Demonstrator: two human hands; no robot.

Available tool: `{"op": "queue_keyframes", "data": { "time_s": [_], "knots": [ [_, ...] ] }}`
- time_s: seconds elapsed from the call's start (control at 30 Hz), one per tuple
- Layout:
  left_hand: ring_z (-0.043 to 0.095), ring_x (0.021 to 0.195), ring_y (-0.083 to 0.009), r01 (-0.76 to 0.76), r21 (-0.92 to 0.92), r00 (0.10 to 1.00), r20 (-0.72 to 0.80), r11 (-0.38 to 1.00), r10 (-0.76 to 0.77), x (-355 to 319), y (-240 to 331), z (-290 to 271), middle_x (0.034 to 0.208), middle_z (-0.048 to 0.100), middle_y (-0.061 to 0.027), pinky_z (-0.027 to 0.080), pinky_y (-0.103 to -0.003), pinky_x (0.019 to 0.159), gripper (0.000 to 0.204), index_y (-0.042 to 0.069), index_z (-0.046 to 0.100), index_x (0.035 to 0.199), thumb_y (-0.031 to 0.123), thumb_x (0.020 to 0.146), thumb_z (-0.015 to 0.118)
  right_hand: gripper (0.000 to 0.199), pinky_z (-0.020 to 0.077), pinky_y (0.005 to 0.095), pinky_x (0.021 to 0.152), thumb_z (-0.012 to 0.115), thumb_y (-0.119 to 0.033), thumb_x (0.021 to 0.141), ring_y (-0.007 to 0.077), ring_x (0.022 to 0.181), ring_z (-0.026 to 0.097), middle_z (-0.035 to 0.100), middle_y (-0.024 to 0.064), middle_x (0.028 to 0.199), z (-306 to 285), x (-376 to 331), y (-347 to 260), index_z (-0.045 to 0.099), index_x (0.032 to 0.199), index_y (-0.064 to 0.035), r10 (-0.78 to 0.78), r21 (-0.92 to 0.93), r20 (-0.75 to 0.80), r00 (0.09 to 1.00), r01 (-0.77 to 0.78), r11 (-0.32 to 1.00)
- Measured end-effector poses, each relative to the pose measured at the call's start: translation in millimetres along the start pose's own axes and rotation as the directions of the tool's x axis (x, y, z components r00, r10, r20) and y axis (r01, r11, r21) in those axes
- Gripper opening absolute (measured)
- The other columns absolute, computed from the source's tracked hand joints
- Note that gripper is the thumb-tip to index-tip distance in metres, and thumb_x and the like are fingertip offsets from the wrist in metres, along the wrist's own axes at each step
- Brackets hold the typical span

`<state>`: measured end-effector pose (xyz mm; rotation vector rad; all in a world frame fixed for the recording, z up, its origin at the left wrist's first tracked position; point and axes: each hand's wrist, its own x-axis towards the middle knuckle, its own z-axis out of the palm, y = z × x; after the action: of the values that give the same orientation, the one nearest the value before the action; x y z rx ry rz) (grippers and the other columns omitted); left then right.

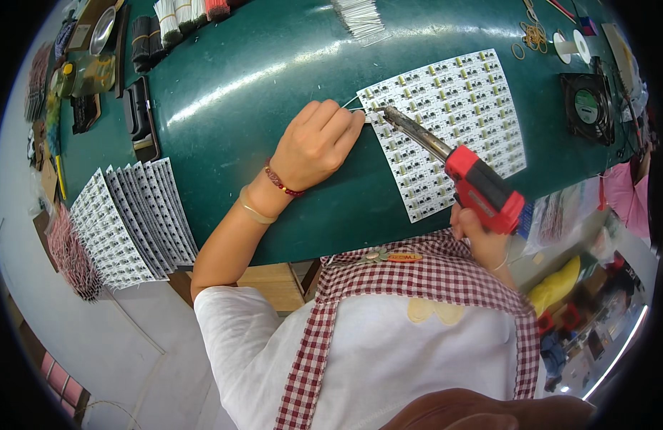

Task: The person solders wires onto circuit board panels using a soldering iron, positioning each wire onto the board by hand and applying the tool to make the connections.

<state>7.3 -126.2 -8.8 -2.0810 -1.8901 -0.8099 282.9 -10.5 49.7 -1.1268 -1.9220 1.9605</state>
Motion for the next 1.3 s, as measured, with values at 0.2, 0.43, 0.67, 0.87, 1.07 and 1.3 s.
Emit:
{"op": "queue_keyframes", "data": {
  "time_s": [0.2,0.43,0.67,0.87,1.07,1.3],
  "knots": [
    [0.049,0.064,-0.0173,-0.074,0.031,0.997,-0.001,0.997,0.074,-1.3,-0.9,-1.9,0.070,0.048,-0.0042,0.040,-0.029,0.055,0.022,-0.003,0.067,0.090,0.001,0.068,0.065,0.013,0.0414,0.0229,0.048,0.066,-0.010,0.085,0.0069,0.052,0.051,0.058,0.0012,0.067,-4.4,-4.1,10.5,0.062,0.091,0.0002,-0.033,-0.009,0.011,0.999,0.033,0.999],
    [0.047,0.064,-0.0164,-0.101,0.012,0.995,0.006,0.995,0.101,-1.9,-0.6,-0.3,0.069,0.045,-0.0042,0.039,-0.027,0.054,0.023,-0.006,0.066,0.090,0.001,0.068,0.065,0.013,0.0417,0.0233,0.048,0.067,-0.010,0.084,0.0069,0.052,0.052,0.059,0.0015,0.067,-4.5,-8.2,12.6,0.062,0.090,0.0001,0.013,0.009,0.025,1.000,-0.014,1.000],
    [0.047,0.066,-0.0167,-0.104,0.011,0.994,0.032,0.995,0.103,-0.7,1.7,-1.4,0.070,0.045,-0.0047,0.040,-0.028,0.055,0.022,-0.007,0.066,0.090,0.001,0.069,0.065,0.013,0.0416,0.0236,0.048,0.068,-0.010,0.083,0.0070,0.052,0.052,0.059,0.0015,0.066,-1.5,-4.4,16.6,0.063,0.089,-0.0003,-0.003,-0.040,0.015,1.000,0.004,0.999],
    [0.047,0.066,-0.0173,-0.099,0.008,0.994,0.039,0.995,0.099,-1.7,1.4,-1.5,0.070,0.045,-0.0049,0.042,-0.028,0.057,0.021,-0.007,0.066,0.089,0.001,0.070,0.065,0.016,0.0410,0.0235,0.050,0.063,-0.016,0.089,0.0081,0.054,0.051,0.055,0.0003,0.066,1.8,-10.4,4.6,0.059,0.081,-0.0025,-0.030,0.059,-0.009,1.000,0.030,0.998],
    [0.048,0.067,-0.0175,-0.082,-0.045,0.996,0.019,0.996,0.083,-4.3,-0.4,0.4,0.071,0.046,-0.0050,0.042,-0.028,0.057,0.023,-0.006,0.065,0.089,0.001,0.067,0.064,0.022,0.0390,0.0231,0.050,0.059,-0.022,0.092,0.0074,0.054,0.049,0.052,-0.0004,0.064,-1.5,-11.9,3.7,0.057,0.079,-0.0036,0.004,0.056,0.015,1.000,-0.005,0.998],
    [0.049,0.067,-0.0184,-0.068,-0.076,0.998,-0.004,0.995,0.068,-4.0,-1.2,2.1,0.071,0.046,-0.0053,0.043,-0.029,0.058,0.021,-0.005,0.065,0.086,0.001,0.066,0.064,0.014,0.0416,0.0234,0.051,0.065,-0.015,0.086,0.0071,0.054,0.053,0.056,-0.0005,0.063,-4.6,-11.1,15.4,0.062,0.082,-0.0026,0.020,-0.027,0.024,1.000,-0.019,0.999]
  ]
}}
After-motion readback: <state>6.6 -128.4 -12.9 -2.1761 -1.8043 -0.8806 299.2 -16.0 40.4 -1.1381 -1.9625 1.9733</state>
